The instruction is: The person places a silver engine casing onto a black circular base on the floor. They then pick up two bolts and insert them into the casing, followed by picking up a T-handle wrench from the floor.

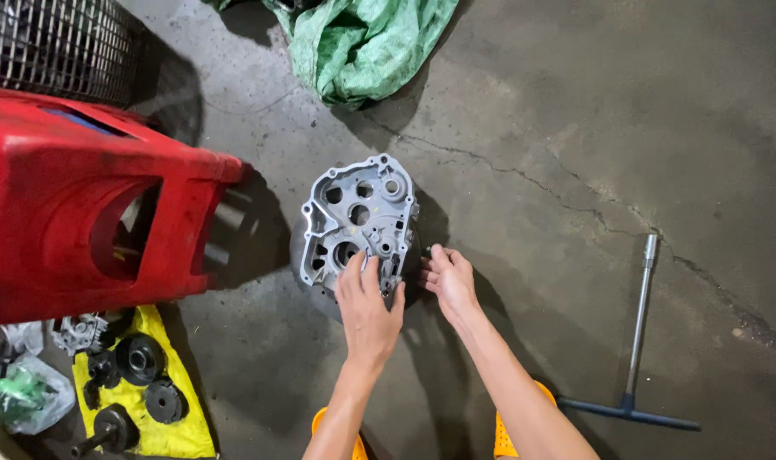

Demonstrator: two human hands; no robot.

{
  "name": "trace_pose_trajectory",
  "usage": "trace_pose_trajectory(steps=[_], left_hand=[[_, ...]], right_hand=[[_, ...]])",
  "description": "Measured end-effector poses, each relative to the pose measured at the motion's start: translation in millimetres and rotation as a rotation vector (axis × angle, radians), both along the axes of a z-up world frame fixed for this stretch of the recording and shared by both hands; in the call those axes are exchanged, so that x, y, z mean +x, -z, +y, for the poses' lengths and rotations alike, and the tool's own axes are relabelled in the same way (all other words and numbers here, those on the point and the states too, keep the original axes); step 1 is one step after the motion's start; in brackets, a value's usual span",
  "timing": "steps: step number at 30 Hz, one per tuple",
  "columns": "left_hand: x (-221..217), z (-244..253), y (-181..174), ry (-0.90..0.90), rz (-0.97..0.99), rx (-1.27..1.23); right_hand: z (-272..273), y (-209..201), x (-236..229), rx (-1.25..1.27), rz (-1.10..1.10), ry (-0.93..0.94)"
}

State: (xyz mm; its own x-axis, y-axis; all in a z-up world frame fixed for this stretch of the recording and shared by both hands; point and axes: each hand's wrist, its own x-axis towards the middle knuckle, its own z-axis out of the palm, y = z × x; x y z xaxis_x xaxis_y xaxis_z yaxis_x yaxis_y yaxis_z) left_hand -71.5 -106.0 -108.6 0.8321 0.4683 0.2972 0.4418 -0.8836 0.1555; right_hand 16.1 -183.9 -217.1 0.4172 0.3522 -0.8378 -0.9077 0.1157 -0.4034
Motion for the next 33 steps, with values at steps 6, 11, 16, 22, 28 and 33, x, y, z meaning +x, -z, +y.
trace_pose_trajectory(steps=[6,11,16,22,28,33], left_hand=[[4.9,-8.7,-1.8,0.061,0.039,-0.061],[3.8,-3.7,-12.1,0.044,0.027,-0.053],[1.6,9.7,-12.1,-0.023,0.153,-0.163],[-0.6,19.0,-16.6,-0.033,0.249,-0.26],[-2.8,22.0,-8.8,-0.081,0.286,-0.363],[7.9,19.4,-26.2,-0.098,0.28,-0.49]], right_hand=[[8.7,12.2,-15.2,-0.04,0.002,0.047],[18.1,18.8,-21.6,-0.062,0.038,0.024],[30.7,44.2,-36.8,-0.105,0.072,0.003],[40.6,32.3,-40.7,-0.116,0.166,0.095],[46.4,38.6,-40.6,-0.202,0.121,0.1],[57.3,37.6,-35.0,-0.195,0.118,0.136]])
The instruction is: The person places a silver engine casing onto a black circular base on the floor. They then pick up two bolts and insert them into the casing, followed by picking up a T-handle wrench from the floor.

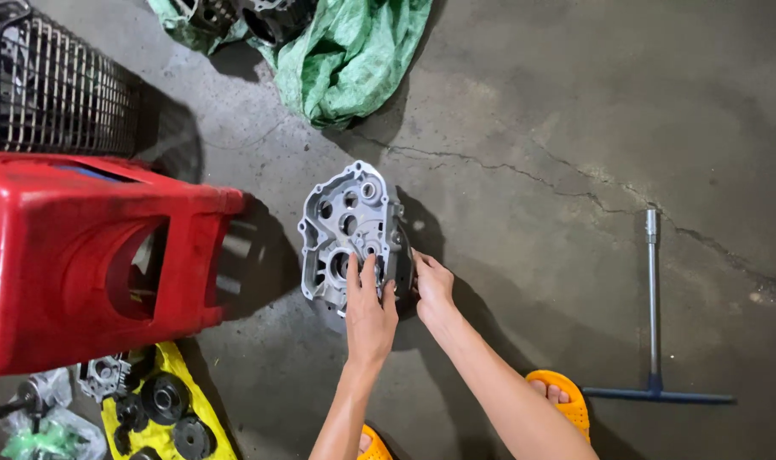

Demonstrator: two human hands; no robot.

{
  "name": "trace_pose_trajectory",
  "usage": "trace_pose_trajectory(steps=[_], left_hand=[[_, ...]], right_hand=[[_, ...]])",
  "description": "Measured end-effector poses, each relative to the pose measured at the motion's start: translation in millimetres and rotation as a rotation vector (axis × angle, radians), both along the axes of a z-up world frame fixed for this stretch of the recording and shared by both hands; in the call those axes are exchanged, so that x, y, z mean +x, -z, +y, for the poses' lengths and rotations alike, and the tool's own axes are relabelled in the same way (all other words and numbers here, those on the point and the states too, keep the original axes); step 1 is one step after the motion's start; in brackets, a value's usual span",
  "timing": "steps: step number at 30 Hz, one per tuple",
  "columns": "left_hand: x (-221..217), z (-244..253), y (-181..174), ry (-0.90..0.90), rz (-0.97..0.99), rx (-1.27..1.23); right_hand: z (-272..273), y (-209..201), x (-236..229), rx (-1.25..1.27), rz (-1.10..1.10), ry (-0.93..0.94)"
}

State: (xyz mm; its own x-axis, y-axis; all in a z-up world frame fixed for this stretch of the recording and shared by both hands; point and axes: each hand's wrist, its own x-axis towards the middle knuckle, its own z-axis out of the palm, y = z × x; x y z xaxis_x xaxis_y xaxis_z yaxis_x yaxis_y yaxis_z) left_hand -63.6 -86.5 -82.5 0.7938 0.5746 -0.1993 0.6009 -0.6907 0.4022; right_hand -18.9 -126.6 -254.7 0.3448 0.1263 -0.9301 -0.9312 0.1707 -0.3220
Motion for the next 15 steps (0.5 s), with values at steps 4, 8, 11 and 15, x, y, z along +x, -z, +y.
trace_pose_trajectory(steps=[4,8,11,15], left_hand=[[4.2,-5.0,5.7,-0.049,-0.008,-0.001],[5.7,-5.2,9.4,-0.047,-0.004,0.004],[8.5,-6.2,12.6,0.021,0.02,0.14],[12.9,-8.4,11.3,-0.022,0.033,0.11]], right_hand=[[10.6,11.0,-0.5,0.018,-0.023,0.116],[15.2,2.6,8.0,0.045,-0.05,0.163],[15.2,1.5,9.7,0.091,-0.008,0.192],[10.5,-9.5,13.3,0.199,0.001,0.207]])
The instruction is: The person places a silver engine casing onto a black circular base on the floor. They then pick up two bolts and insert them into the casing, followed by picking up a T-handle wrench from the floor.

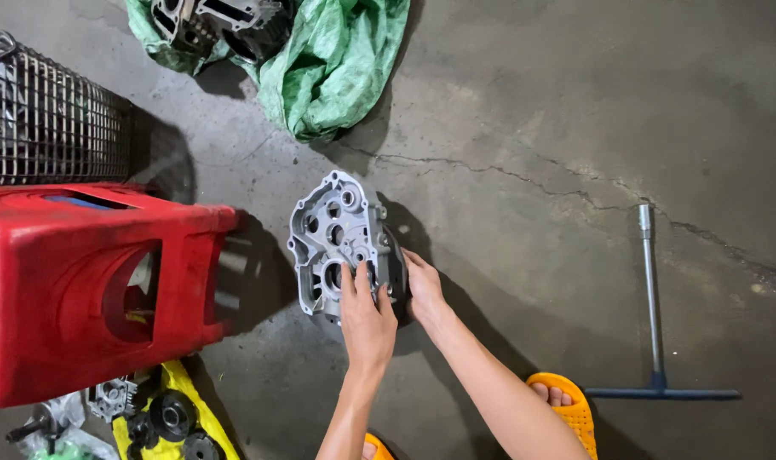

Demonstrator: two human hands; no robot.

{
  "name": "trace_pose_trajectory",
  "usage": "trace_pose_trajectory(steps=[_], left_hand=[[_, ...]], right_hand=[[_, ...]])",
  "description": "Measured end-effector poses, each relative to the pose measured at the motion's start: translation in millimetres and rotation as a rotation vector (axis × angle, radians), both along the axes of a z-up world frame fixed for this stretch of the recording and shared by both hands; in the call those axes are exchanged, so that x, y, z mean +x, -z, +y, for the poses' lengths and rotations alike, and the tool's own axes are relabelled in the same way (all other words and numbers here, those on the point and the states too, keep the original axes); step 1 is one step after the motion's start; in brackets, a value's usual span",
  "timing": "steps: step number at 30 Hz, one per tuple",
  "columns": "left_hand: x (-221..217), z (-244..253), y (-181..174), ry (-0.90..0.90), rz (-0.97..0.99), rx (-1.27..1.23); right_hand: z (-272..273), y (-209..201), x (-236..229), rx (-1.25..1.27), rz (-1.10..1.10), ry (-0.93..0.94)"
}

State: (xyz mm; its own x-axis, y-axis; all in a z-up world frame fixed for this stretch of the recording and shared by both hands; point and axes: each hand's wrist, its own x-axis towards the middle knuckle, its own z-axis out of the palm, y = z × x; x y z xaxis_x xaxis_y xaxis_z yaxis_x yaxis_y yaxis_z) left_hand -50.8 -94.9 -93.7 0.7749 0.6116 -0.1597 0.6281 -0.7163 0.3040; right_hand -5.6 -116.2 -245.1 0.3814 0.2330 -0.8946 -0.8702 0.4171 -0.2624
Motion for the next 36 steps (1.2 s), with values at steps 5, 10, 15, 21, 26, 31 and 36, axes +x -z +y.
trace_pose_trajectory(steps=[5,10,15,21,26,31,36], left_hand=[[4.7,-3.4,-9.8,-0.079,0.019,-0.085],[15.7,-0.4,-6.9,-0.045,-0.012,-0.075],[6.3,-3.4,2.6,-0.043,-0.085,-0.059],[27.7,8.8,2.6,0.053,-0.135,0.067],[58.3,30.7,11.4,0.154,0.027,0.135],[72.3,49.0,18.7,0.173,-0.023,0.147],[75.7,39.0,18.9,0.126,-0.135,0.04]], right_hand=[[5.3,3.2,-4.9,0.062,0.031,0.095],[-2.1,-15.5,7.5,0.157,0.04,0.099],[-8.8,-17.0,14.0,0.289,0.018,0.062],[-11.0,-30.0,15.8,0.359,0.098,0.059],[-12.3,-40.1,20.9,0.279,0.137,0.047],[-11.7,-37.6,26.5,0.371,0.235,0.125],[-6.9,-23.1,19.4,0.392,0.295,0.161]])
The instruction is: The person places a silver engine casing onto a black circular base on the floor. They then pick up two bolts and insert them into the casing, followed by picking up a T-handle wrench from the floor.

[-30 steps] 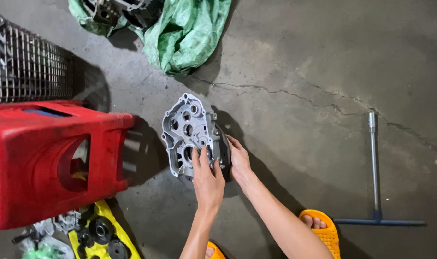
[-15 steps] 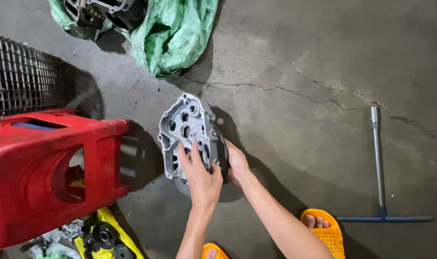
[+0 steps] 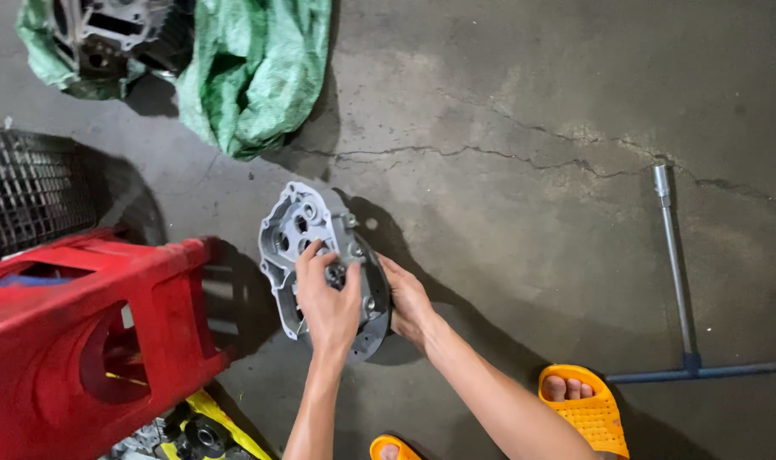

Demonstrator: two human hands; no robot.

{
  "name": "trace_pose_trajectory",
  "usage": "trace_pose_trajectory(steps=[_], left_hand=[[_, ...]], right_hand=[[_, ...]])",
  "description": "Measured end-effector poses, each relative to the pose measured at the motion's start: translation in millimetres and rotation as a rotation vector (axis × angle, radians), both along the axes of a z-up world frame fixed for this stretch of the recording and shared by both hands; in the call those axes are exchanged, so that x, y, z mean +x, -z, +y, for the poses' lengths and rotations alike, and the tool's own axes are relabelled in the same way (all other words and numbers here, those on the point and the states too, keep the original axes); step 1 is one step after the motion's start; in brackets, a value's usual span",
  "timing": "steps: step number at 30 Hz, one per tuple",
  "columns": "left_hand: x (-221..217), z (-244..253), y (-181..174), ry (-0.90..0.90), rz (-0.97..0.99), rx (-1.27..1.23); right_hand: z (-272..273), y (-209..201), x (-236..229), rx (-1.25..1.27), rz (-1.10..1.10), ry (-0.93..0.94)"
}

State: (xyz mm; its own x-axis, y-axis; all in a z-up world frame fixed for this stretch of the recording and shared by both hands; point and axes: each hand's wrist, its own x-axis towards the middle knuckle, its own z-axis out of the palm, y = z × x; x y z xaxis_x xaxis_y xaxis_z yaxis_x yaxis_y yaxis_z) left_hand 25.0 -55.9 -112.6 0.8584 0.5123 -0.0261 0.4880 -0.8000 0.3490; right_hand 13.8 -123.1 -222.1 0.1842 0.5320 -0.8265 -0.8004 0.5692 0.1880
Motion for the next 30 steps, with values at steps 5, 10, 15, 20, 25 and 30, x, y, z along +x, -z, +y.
trace_pose_trajectory(steps=[5,10,15,20,25,30], left_hand=[[0.4,-7.8,-9.5,-0.027,-0.063,-0.047],[0.3,-13.6,-10.2,-0.076,0.014,-0.085],[4.6,-17.9,-11.4,-0.102,0.064,-0.107],[10.2,-18.2,-10.0,-0.097,0.106,-0.057],[11.1,-17.4,-8.1,-0.046,0.117,0.021],[7.9,-16.6,-1.5,0.046,0.126,0.096]], right_hand=[[-5.6,8.8,-1.8,-0.01,0.02,0.012],[-14.4,7.2,1.1,0.16,-0.022,-0.018],[-22.4,-1.6,13.2,0.172,0.001,-0.056],[-23.1,-2.6,18.4,0.161,0.011,-0.08],[-23.0,-0.5,15.1,0.176,-0.027,-0.058],[-26.1,-8.4,21.9,0.171,-0.011,-0.063]])
